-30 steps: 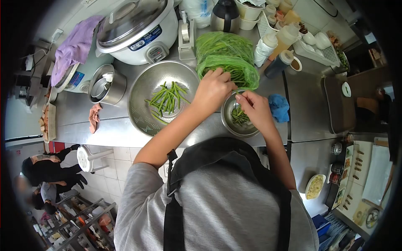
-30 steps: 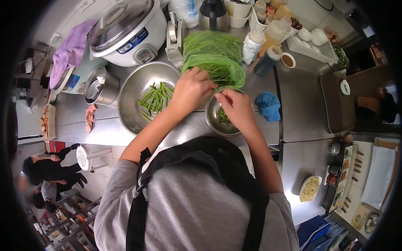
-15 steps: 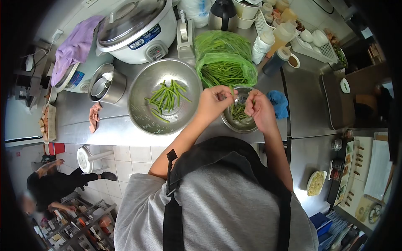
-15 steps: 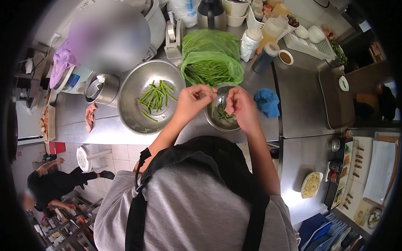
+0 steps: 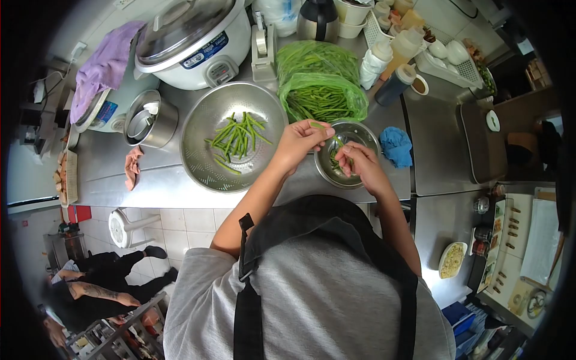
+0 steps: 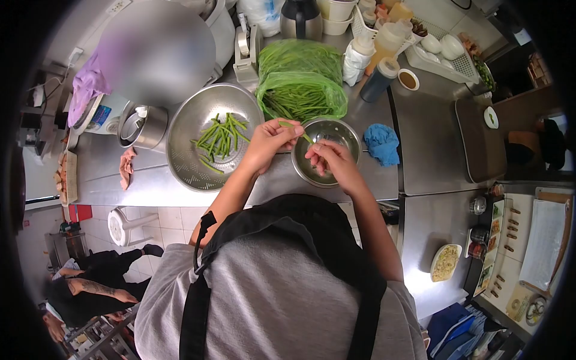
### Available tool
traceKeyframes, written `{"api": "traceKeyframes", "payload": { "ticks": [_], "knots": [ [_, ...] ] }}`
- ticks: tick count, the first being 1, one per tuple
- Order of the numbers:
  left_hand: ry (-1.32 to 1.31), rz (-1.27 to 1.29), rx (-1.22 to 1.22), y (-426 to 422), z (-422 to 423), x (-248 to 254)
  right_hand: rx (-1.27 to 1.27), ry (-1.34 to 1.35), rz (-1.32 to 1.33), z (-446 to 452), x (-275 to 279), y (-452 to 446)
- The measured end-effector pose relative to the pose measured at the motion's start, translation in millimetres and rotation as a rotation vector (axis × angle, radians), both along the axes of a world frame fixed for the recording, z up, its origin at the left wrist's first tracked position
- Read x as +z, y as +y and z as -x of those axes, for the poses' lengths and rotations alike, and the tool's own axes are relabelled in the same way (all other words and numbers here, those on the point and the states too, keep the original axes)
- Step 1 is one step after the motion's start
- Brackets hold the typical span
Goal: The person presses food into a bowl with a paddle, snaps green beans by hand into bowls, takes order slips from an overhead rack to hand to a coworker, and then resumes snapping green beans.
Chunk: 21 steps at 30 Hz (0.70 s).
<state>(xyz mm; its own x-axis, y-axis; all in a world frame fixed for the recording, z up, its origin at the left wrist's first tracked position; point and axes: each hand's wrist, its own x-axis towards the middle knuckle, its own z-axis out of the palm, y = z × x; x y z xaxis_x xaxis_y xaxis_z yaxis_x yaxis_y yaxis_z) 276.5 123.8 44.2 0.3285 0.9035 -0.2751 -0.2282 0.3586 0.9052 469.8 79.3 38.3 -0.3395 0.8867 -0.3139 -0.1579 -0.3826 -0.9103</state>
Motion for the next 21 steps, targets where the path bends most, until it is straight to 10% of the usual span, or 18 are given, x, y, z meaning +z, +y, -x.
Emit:
{"api": "traceKeyframes", "payload": {
  "ticks": [16, 21],
  "knots": [
    [-0.201, -0.105, 0.119, -5.1, -8.6, -29.6, -0.428, 0.196, -0.089, 35.3, -12.6, 7.1],
    [-0.304, -0.043, 0.306, -11.0, -17.9, -20.9, -0.318, -0.097, -0.228, 29.0, -14.4, 9.3]
  ]
}}
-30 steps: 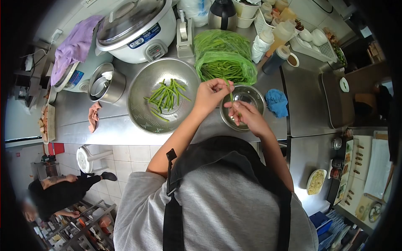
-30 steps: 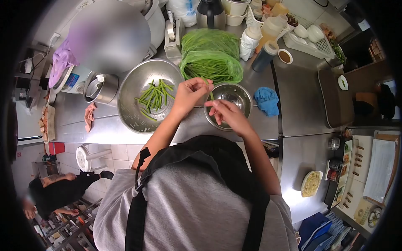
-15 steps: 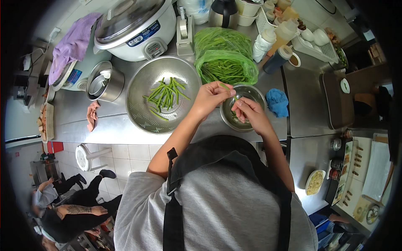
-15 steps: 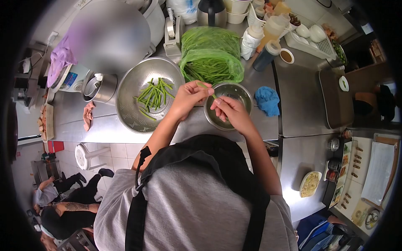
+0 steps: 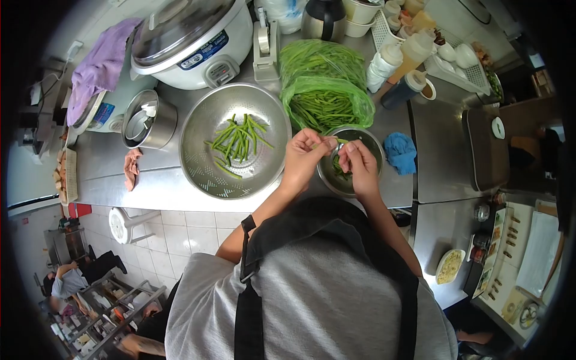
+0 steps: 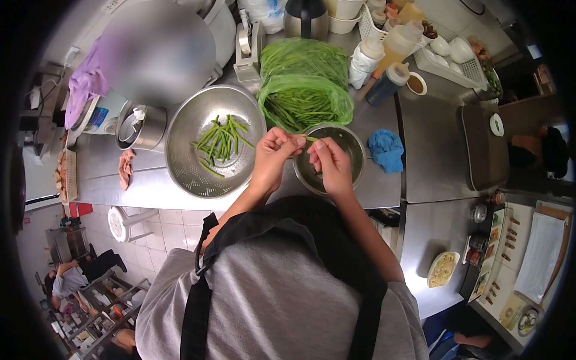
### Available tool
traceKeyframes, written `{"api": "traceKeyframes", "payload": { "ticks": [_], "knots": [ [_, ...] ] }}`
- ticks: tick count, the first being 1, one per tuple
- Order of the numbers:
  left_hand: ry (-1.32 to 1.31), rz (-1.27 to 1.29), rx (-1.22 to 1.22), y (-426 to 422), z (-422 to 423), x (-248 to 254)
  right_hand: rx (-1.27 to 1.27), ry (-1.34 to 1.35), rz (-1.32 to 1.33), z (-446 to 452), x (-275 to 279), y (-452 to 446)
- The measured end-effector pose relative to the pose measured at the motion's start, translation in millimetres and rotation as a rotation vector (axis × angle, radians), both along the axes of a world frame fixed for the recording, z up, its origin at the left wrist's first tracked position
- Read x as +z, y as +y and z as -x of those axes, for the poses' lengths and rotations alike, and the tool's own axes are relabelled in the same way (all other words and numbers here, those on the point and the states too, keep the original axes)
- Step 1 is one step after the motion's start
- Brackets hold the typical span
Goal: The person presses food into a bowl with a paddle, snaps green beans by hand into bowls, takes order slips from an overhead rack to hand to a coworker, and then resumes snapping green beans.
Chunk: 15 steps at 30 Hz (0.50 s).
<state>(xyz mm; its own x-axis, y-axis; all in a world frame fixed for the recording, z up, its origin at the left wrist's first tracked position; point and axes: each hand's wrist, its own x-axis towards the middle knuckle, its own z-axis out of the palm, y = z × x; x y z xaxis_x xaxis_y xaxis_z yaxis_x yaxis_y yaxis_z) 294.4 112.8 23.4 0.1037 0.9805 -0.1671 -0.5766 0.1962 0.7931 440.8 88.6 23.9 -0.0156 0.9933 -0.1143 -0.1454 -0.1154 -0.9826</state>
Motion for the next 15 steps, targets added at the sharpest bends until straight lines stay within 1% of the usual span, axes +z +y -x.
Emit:
{"api": "traceKeyframes", "payload": {
  "ticks": [4, 5, 6, 7, 8, 9, 10, 11, 12, 14, 15],
  "knots": [
    [-0.035, 0.006, 0.127, 0.6, 8.0, 5.6, 0.096, -0.338, -0.164, -0.2, 18.3, 2.0],
    [-0.049, -0.003, 0.157, 1.7, 14.0, 4.6, 0.099, -0.354, -0.154, -3.4, 19.9, 0.8],
    [-0.063, -0.052, 0.201, 9.3, 32.1, -9.5, 0.102, -0.369, -0.145, -9.1, 20.7, -0.3],
    [-0.004, -0.05, 0.28, 16.6, 50.6, -7.8, 0.104, -0.383, -0.136, -15.2, 21.1, 1.0],
    [0.141, 0.011, 0.396, 21.8, 68.4, 1.7, 0.199, -0.464, -0.186, -23.4, 21.7, 4.2],
    [0.305, -0.071, 0.391, 27.8, 94.1, -3.5, 0.293, -0.544, -0.235, -33.0, 22.2, 6.8],
    [0.446, -0.101, 0.353, 32.6, 115.5, -6.6, 0.389, -0.624, -0.283, -39.5, 22.2, 8.6],
    [0.634, -0.151, 0.293, 33.9, 132.1, -5.8, 0.324, -0.731, -0.362, -42.1, 18.5, 10.1],
    [0.85, -0.145, 0.245, 33.2, 148.2, -6.7, 0.257, -0.835, -0.442, -43.7, 12.3, 12.0],
    [1.399, -0.052, 0.154, 30.3, 164.6, -0.3, 0.204, -0.911, -0.446, -44.2, 11.7, 21.9],
    [1.477, -0.125, 0.191, 30.9, 164.1, -0.2, 0.22, -0.883, -0.368, -44.5, 18.3, 33.5]
  ]
}}
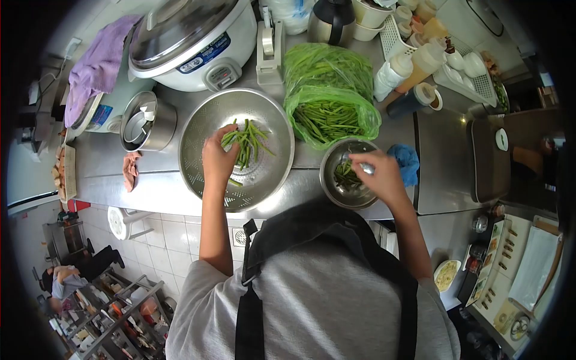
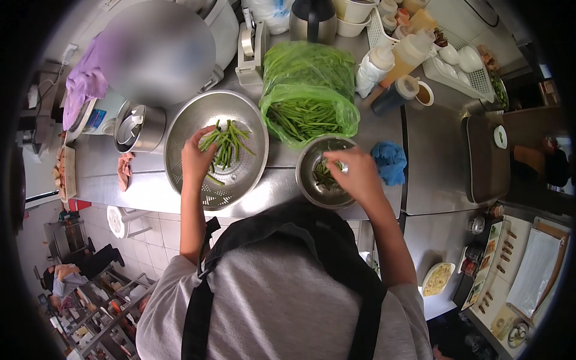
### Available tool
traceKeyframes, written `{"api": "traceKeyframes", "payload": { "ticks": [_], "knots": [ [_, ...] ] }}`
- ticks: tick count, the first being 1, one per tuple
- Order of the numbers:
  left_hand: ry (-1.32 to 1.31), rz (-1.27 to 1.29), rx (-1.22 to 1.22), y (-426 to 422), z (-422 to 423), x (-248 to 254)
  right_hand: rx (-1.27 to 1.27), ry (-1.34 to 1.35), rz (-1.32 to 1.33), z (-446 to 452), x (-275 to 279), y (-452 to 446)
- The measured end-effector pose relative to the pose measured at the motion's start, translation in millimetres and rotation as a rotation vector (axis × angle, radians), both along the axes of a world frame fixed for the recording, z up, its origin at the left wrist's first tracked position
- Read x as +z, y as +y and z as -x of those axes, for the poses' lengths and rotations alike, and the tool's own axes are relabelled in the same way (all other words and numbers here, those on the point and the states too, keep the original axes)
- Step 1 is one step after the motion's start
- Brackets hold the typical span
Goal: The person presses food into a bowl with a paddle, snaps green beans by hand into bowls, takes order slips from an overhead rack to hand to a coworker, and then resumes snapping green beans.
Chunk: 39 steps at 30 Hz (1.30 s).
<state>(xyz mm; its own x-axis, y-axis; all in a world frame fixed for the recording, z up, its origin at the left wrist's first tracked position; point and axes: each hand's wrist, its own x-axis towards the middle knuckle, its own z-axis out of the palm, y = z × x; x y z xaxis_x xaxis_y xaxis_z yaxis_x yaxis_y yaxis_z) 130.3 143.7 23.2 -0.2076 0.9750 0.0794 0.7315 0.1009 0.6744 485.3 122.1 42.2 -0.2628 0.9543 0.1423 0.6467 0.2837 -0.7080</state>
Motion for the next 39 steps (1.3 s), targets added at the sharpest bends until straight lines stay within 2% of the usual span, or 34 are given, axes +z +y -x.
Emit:
{"api": "traceKeyframes", "payload": {
  "ticks": [2, 3, 5, 6, 8, 10, 11, 13, 17, 18, 21, 22, 23, 25, 29, 32, 34, 37, 39],
  "knots": [
    [0.167, -0.136, -0.029, 2.2, -2.6, 0.0, -0.081, 0.02, 0.121, 6.2, 13.8, 28.3],
    [0.132, -0.144, -0.053, 4.3, -9.2, 2.8, -0.148, 0.019, 0.165, 15.2, 17.6, 44.4],
    [0.062, -0.163, -0.098, 10.7, -35.1, 10.9, -0.11, -0.103, -0.036, 23.3, 10.7, 77.0],
    [-0.08, -0.139, -0.112, 14.0, -48.3, 7.8, -0.097, -0.125, -0.083, 22.5, 0.4, 89.6],
    [-0.109, -0.182, -0.235, 16.5, -76.9, 20.2, -0.067, -0.168, -0.184, 20.8, -19.8, 107.9],
    [-0.185, -0.283, -0.331, 18.8, -100.5, 23.1, -0.082, -0.133, -0.235, 20.5, -10.7, 103.7],
    [-0.247, -0.218, -0.342, 18.5, -108.8, 22.8, -0.09, -0.117, -0.255, 20.7, -6.5, 98.7],
    [-0.377, -0.082, -0.374, 15.6, -124.4, 18.4, -0.117, -0.029, -0.251, 19.1, -1.2, 91.2],
    [-0.387, -0.155, -0.39, 18.0, -153.7, 20.0, -0.168, 0.277, -0.223, 23.0, 24.3, 67.6],
    [-0.312, -0.219, -0.412, 18.9, -159.4, 25.2, -0.169, 0.355, -0.185, 25.9, 33.9, 59.7],
    [-0.343, -0.386, -0.511, 23.8, -167.3, 24.1, -0.169, 0.589, -0.07, 28.8, 46.3, 35.1],
    [-0.464, -0.23, -0.516, 23.3, -167.4, 25.6, -0.173, 0.664, -0.039, 25.2, 42.4, 29.2],
    [-0.445, -0.209, -0.526, 21.2, -166.1, 28.3, -0.178, 0.74, -0.009, 21.3, 41.0, 23.9],
    [-0.41, -0.164, -0.547, 14.0, -160.9, 42.3, -0.213, 0.564, -0.023, 13.5, 52.3, 11.7],
    [-0.155, -0.426, -0.593, 1.2, -151.1, 49.4, -0.141, 0.258, 0.009, 0.8, 56.1, -5.7],
    [-0.078, -0.496, -0.574, -8.1, -149.0, 52.0, -0.105, 0.115, 0.152, 0.2, 57.8, -15.1],
    [-0.084, -0.535, -0.562, -14.1, -150.4, 48.6, -0.108, 0.17, 0.156, 2.9, 56.9, -20.4],
    [-0.251, -0.368, -0.461, -22.6, -152.6, 39.0, -0.187, 0.343, 0.109, 9.8, 48.3, -28.1],
    [-0.481, -0.105, -0.39, -28.1, -158.3, 35.6, -0.248, 0.518, 0.101, 14.6, 38.0, -33.0]
  ]
}}
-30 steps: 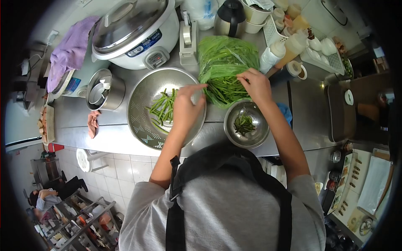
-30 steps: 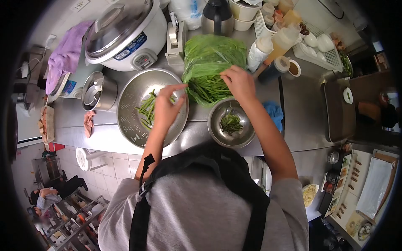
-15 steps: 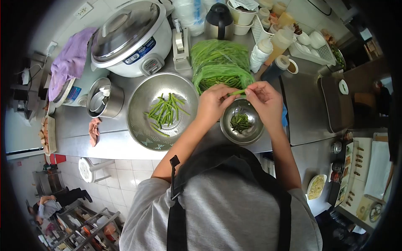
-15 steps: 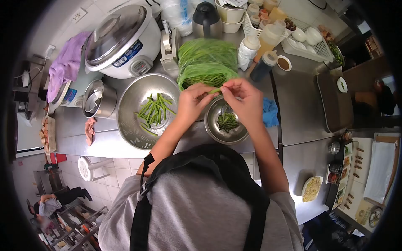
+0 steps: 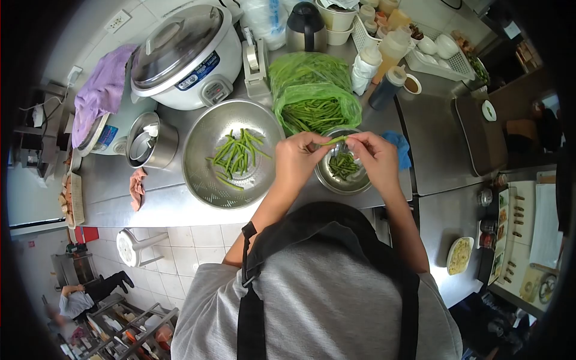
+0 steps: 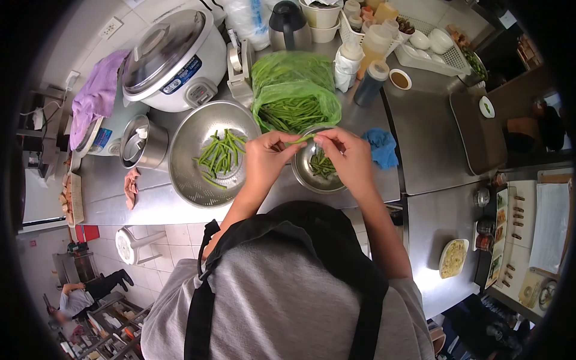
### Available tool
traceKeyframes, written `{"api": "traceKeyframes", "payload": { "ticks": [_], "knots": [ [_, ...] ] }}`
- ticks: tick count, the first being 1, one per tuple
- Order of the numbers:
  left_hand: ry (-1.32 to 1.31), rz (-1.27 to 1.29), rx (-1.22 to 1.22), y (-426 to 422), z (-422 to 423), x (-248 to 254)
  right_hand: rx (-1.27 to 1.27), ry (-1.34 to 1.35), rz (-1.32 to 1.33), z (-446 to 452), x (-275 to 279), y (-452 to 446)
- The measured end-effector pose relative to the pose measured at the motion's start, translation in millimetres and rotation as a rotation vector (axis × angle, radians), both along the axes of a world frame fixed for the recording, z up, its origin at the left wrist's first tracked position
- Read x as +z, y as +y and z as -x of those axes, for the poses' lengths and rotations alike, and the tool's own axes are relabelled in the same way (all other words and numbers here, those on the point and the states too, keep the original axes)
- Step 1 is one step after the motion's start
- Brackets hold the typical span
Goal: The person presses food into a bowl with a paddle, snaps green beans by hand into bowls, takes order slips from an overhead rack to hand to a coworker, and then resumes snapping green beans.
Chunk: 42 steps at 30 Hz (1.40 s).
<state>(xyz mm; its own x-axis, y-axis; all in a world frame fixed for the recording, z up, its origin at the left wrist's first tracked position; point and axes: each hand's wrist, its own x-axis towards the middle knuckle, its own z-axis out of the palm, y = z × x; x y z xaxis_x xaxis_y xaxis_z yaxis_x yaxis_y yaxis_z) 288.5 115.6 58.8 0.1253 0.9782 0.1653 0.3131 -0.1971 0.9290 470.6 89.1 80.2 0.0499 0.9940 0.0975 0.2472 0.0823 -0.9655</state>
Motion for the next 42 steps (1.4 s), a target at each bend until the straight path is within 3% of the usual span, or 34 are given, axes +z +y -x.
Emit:
{"api": "traceKeyframes", "payload": {
  "ticks": [1, 4, 5, 7, 11, 13, 17, 20, 23, 26, 29, 32, 35, 42],
  "knots": [
    [-0.086, 0.152, 0.0, -2.1, -2.6, -1.8, -0.021, 0.103, 0.008, 2.4, -5.3, -1.0],
    [-0.144, 0.014, -0.081, -3.1, -7.3, -12.3, -0.046, 0.343, 0.018, 12.4, -19.3, -1.7],
    [-0.259, 0.135, -0.095, -3.4, -7.9, -16.6, -0.053, 0.41, 0.018, 14.5, -22.2, -1.7],
    [-0.491, 0.378, -0.123, -4.3, -10.2, -20.3, -0.081, 0.295, 0.003, 15.6, -25.0, -3.5],
    [-0.678, 0.482, -0.038, -5.4, -11.8, -13.5, -0.08, -0.131, -0.145, 13.8, -22.4, -11.8],
    [-0.761, 0.456, 0.029, 2.3, -10.8, -12.8, -0.047, -0.192, -0.131, 9.8, -31.9, -16.6],
    [-0.795, 0.476, 0.076, 15.7, 1.1, -14.4, -0.019, -0.354, 0.014, -7.4, -47.2, -20.1],
    [-0.78, 0.49, 0.083, 19.7, 4.4, -7.0, 0.077, -0.741, -0.223, -31.6, -73.4, -20.2],
    [-0.758, 0.493, 0.028, 20.3, 3.0, -7.0, 0.048, -0.76, -0.216, -31.6, -60.6, -17.0],
    [-0.681, 0.484, -0.033, 18.5, 0.4, -5.3, 0.138, -0.436, -0.133, -13.3, -22.6, -9.0],
    [-0.622, 0.453, -0.111, 16.3, -2.1, -8.0, 0.24, 0.109, 0.178, 8.2, -18.7, -6.4],
    [-0.596, 0.412, -0.159, 15.8, -2.0, -11.2, 0.455, 0.161, 0.272, 6.3, -22.7, 1.1],
    [-0.616, 0.427, -0.136, 15.2, 1.3, -10.7, 0.473, 0.316, 0.274, 8.1, -32.0, 4.2],
    [-0.737, 0.372, -0.089, 0.1, -7.5, -24.9, 0.067, 0.874, 0.291, 23.2, -50.0, 1.4]
  ]
}}
